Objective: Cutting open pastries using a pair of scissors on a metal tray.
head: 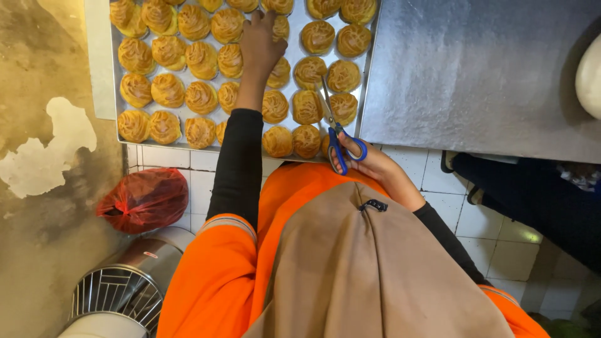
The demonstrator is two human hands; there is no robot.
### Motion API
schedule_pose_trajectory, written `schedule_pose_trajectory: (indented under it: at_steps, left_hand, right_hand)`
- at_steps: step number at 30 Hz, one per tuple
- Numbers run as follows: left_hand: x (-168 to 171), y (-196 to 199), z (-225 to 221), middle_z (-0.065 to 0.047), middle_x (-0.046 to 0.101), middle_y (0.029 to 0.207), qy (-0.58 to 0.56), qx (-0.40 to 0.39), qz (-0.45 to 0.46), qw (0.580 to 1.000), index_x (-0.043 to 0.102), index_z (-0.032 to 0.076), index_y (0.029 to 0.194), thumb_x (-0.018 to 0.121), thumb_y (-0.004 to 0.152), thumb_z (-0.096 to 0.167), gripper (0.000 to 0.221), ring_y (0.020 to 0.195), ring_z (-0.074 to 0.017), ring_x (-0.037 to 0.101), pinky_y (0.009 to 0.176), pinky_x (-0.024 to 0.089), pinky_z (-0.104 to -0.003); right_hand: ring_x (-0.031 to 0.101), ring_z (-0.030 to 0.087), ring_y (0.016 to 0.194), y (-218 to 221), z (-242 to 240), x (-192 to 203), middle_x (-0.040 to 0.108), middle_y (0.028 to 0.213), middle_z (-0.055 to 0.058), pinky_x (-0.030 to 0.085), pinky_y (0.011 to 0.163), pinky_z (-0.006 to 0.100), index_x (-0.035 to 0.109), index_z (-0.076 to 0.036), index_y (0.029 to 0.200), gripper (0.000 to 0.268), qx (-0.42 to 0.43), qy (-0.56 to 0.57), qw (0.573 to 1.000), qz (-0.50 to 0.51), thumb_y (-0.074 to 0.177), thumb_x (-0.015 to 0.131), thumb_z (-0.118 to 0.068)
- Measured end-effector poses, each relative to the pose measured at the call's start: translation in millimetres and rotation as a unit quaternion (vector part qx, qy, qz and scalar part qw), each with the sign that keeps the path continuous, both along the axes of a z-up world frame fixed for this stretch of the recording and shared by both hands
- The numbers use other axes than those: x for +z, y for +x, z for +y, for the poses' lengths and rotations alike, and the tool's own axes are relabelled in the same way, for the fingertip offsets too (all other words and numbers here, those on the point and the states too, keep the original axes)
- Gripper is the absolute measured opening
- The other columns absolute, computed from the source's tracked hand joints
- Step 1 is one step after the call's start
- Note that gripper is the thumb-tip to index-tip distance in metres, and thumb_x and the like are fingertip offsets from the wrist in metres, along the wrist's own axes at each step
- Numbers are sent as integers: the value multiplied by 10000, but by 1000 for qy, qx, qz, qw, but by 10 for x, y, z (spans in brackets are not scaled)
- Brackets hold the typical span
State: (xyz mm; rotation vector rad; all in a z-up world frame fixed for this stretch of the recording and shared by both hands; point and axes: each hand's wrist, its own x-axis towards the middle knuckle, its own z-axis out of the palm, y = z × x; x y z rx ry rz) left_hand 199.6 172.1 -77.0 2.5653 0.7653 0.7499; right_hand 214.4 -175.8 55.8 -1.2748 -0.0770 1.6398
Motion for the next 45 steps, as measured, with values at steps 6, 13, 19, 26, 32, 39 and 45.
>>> schedule_pose_trajectory:
  at_steps: [6, 13, 19, 26, 32, 39, 45]
  left_hand:
    - [364, -228, -304, -140, 712, 1126, -281, -38, -226, 932, 617, 37, 1223, 845, 798, 109, 488, 973, -258, 732, 833, 627, -334]
    - [684, -473, -713, -206, 600, 1148, -623, -50, -247, 740, 461, 1, 1223, 748, 867, 82, 465, 824, -277, 728, 594, 693, -331]
    - [746, -588, -879, -170, 682, 1060, -575, -70, -261, 772, 447, 72, 1198, 755, 888, 57, 438, 765, -223, 733, 547, 665, -292]
    - [645, -581, -1037, -140, 640, 1162, -560, -82, -254, 785, 517, 75, 1340, 765, 906, 128, 503, 886, -175, 659, 667, 565, -249]
    - [698, -574, -1044, -166, 652, 1142, -598, -62, -240, 762, 527, 46, 1312, 745, 912, 238, 495, 876, -196, 672, 635, 574, -266]
    - [750, -585, -1115, -135, 672, 1153, -597, -70, -228, 766, 550, 39, 1306, 736, 926, 243, 470, 871, -161, 665, 662, 571, -252]
    - [723, -519, -1089, -158, 662, 1122, -586, -59, -215, 779, 545, 32, 1323, 737, 913, 267, 510, 909, -199, 685, 702, 585, -272]
  right_hand:
    - [624, 225, 703, 73, 3, -89, 655, 858, 133, 527, 665, 322, 649, 13, 976, 604, 4, 68, 997, 48, 943, 594, -587]
    - [595, 196, 664, 59, 280, 196, 629, 798, 115, 502, 644, 289, 635, -15, 924, 612, 62, 44, 997, -12, 916, 582, -625]
    - [613, 186, 651, -17, 362, 304, 638, 800, 98, 420, 577, 252, 626, -43, 921, 619, 87, -26, 987, -130, 870, 576, -658]
    - [609, 183, 673, -94, 393, 207, 616, 778, 96, 505, 632, 293, 601, -42, 953, 557, 37, -18, 986, -163, 874, 631, -593]
    - [571, 156, 620, -110, 330, 98, 604, 745, 69, 444, 580, 260, 575, -80, 982, 474, 39, -19, 980, -192, 876, 680, -530]
    - [551, 140, 596, -162, 327, 223, 604, 721, 59, 443, 568, 249, 601, -75, 930, 330, -14, -15, 986, -167, 954, 678, -395]
    - [517, 117, 482, -211, 351, 239, 583, 595, 48, 404, 472, 226, 638, -59, 864, 317, -10, -36, 970, -242, 961, 687, -357]
